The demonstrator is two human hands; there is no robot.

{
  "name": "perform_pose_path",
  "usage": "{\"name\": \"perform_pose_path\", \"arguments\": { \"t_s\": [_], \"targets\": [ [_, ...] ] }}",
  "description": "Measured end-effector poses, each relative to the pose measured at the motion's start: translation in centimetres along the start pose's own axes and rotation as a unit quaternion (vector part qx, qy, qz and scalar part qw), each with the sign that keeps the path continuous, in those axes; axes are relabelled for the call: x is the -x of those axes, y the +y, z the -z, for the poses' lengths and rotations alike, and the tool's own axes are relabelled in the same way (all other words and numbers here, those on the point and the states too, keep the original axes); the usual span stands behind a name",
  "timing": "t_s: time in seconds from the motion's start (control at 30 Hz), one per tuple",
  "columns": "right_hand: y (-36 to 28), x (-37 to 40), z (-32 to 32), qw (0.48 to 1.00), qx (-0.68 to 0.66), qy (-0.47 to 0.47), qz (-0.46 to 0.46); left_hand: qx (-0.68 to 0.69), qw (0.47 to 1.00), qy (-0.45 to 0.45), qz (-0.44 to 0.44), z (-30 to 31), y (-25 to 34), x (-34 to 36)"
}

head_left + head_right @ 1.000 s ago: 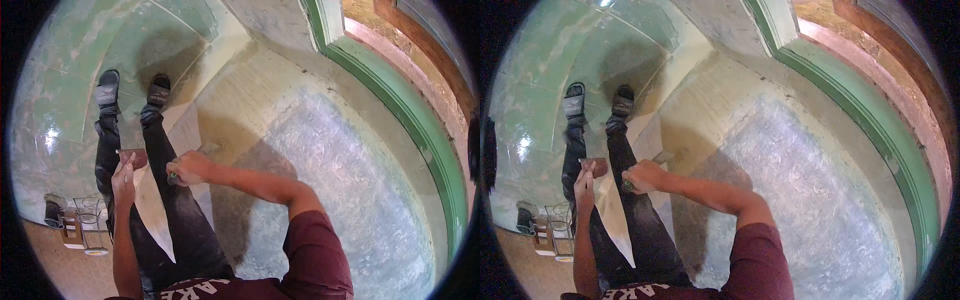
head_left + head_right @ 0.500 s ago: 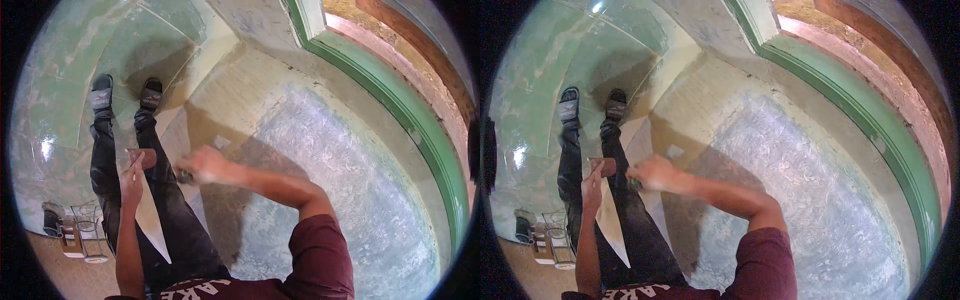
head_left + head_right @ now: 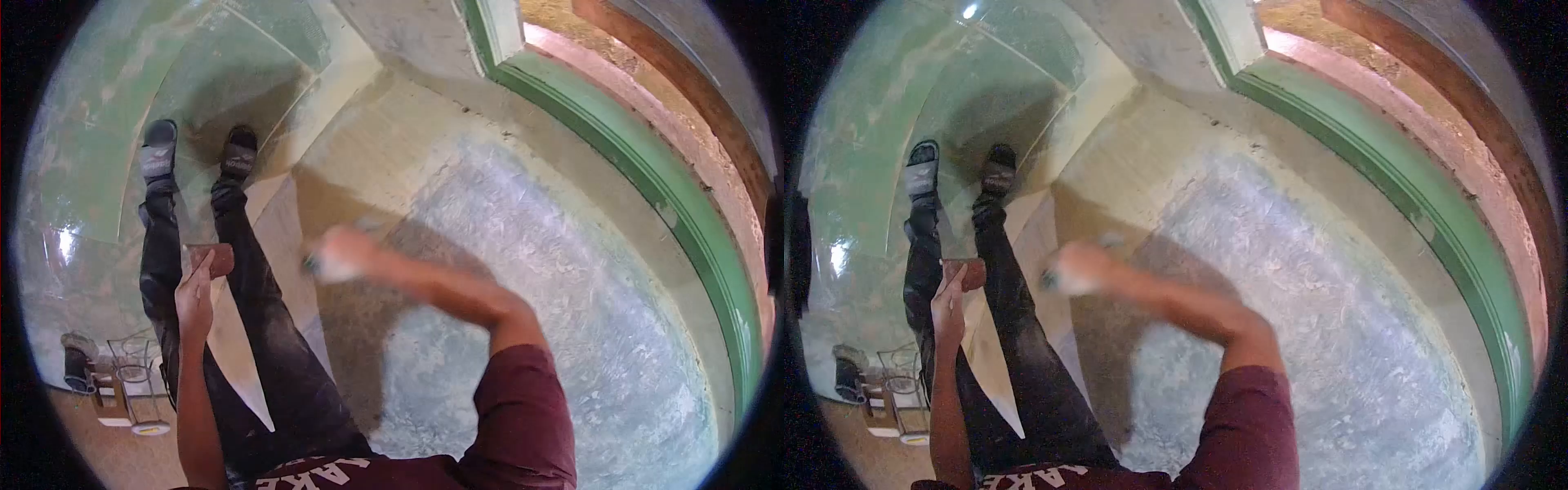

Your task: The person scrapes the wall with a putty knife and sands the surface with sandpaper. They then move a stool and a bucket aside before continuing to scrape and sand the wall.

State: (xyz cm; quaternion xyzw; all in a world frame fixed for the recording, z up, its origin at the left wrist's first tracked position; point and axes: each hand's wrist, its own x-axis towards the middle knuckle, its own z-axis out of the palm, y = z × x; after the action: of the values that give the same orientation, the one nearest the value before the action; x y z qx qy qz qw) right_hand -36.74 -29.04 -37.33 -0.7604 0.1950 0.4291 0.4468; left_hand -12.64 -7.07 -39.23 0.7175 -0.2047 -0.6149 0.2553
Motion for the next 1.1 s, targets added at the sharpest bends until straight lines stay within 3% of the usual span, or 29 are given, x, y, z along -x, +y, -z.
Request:
{"name": "perform_pose_path", "arguments": {
  "t_s": [0.03, 0.07, 0.13, 0.17, 0.23, 0.27, 0.33, 0.37, 0.43, 0.5, 0.53, 0.57, 0.63, 0.7, 0.77, 0.8, 0.83, 0.87, 0.9, 0.97, 1.03, 1.07, 1.1],
  "targets": [
    [5.2, 0.2, -0.7, 0.987, 0.058, -0.107, -0.107, -0.005, 1.000, -0.006, 0.004, 0.4, 0.2, 0.3],
    [10.4, 2.0, 0.2, 0.978, 0.101, -0.102, -0.148, 0.027, 0.999, -0.018, 0.019, 0.7, 0.4, 0.4],
    [18.3, 3.4, -0.9, 0.971, 0.218, 0.048, -0.085, 0.066, 0.997, -0.014, 0.029, 0.6, 0.4, -0.1],
    [18.3, 2.9, -1.9, 0.945, 0.313, 0.038, -0.088, 0.051, 0.999, -0.006, 0.010, 0.8, 0.0, -0.3],
    [9.5, 0.6, 0.1, 0.979, 0.156, 0.050, -0.124, 0.028, 1.000, -0.008, 0.000, 1.0, -0.9, 0.4],
    [5.0, -0.5, 0.1, 0.987, 0.060, 0.000, -0.150, 0.036, 0.999, -0.003, 0.017, 0.8, -1.3, 0.2],
    [-2.3, -2.3, -4.5, 0.999, -0.018, 0.005, -0.044, 0.042, 0.998, 0.001, 0.053, 1.0, -0.9, -0.1],
    [-7.1, -2.1, -5.4, 0.988, -0.132, 0.073, 0.031, 0.039, 0.998, 0.000, 0.054, 1.4, -1.3, -0.1],
    [-13.1, -2.1, -5.9, 0.979, -0.171, -0.018, 0.107, 0.068, 0.996, 0.020, 0.062, 2.5, -2.7, -0.4],
    [-9.8, -3.4, -14.0, 0.988, -0.112, -0.094, 0.056, 0.049, 0.997, 0.029, 0.047, 4.4, -3.5, -0.7],
    [-3.7, -3.0, -15.1, 0.994, -0.077, -0.037, 0.067, 0.033, 0.999, 0.030, 0.026, 5.7, -3.5, -0.8],
    [0.8, -1.7, -11.4, 0.971, -0.203, -0.073, -0.100, 0.030, 0.999, 0.024, 0.027, 6.9, -3.1, -0.7],
    [9.9, 0.0, -10.9, 0.982, 0.140, -0.113, -0.062, 0.015, 0.998, 0.040, 0.036, 8.8, -2.2, -1.0],
    [6.5, -1.1, -9.3, 0.979, 0.154, -0.100, -0.084, 0.009, 0.998, 0.039, 0.039, 9.8, -2.0, -1.1],
    [-1.8, -2.8, -5.2, 0.987, 0.014, -0.081, -0.141, 0.009, 0.998, 0.041, 0.045, 10.1, -1.9, -1.1],
    [-5.2, -3.5, -6.0, 0.991, -0.054, -0.033, -0.121, -0.009, 0.997, 0.036, 0.066, 10.1, -1.6, -1.0],
    [-7.5, -4.1, -8.6, 0.992, -0.109, 0.053, -0.041, -0.007, 0.997, 0.037, 0.065, 9.6, -2.5, -0.8],
    [-11.1, -4.3, -9.1, 0.978, -0.195, 0.075, -0.011, 0.018, 0.997, 0.033, 0.069, 8.8, -4.1, -0.6],
    [-12.9, -4.2, -9.8, 0.978, -0.193, 0.078, -0.008, 0.042, 0.996, 0.031, 0.071, 8.4, -5.2, -0.6],
    [-15.0, -4.1, -11.4, 0.975, -0.183, 0.009, 0.125, 0.021, 0.999, 0.041, 0.028, 7.3, -4.0, 0.1],
    [-5.7, -4.9, -18.7, 0.996, -0.085, -0.029, -0.008, 0.014, 0.999, 0.028, -0.012, 6.7, -4.6, 1.5],
    [-1.4, -4.6, -14.8, 0.980, -0.063, -0.162, -0.098, 0.019, 0.999, 0.021, -0.020, 6.6, -5.3, 2.3],
    [0.9, -3.2, -12.1, 0.981, 0.076, -0.159, -0.084, 0.026, 0.999, 0.030, -0.020, 6.4, -5.7, 3.2]
  ]
}}
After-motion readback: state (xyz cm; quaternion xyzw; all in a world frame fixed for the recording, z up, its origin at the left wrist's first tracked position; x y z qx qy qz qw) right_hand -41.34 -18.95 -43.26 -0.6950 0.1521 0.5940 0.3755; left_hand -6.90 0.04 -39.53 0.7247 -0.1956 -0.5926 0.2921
